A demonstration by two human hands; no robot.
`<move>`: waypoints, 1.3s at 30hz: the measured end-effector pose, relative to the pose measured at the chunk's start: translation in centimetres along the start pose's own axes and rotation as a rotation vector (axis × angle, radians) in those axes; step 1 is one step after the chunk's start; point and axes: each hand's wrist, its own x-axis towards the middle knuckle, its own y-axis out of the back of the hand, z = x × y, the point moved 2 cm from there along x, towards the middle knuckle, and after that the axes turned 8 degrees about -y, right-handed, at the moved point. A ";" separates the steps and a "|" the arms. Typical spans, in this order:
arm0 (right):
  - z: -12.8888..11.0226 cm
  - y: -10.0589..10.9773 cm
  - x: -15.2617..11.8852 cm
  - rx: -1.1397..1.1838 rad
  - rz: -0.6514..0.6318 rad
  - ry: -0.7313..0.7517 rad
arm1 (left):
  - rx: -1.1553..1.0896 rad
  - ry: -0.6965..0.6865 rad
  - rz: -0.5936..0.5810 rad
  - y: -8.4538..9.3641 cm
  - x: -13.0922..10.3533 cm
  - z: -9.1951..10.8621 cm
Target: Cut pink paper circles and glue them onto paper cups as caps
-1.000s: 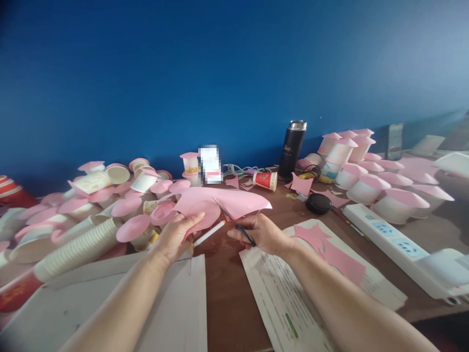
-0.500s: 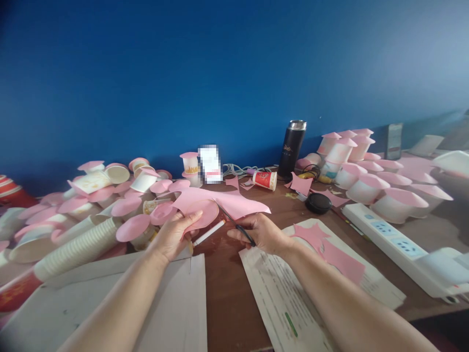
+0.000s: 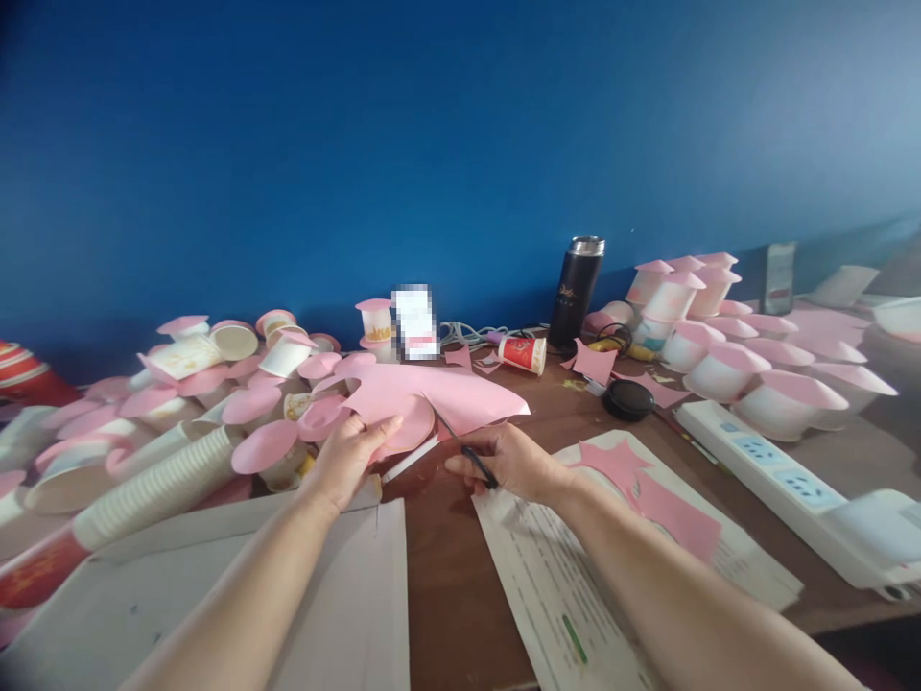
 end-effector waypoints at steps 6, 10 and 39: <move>0.0 -0.5 -0.1 0.064 -0.006 -0.057 | 0.363 -0.130 0.045 0.0 -0.1 1.3; -0.3 -0.7 -0.2 0.049 -0.009 -0.060 | 0.489 -0.133 0.055 -0.2 -0.2 1.5; 0.3 0.4 -0.6 -0.025 -0.022 -0.143 | 0.701 -0.115 -0.039 0.9 0.7 1.1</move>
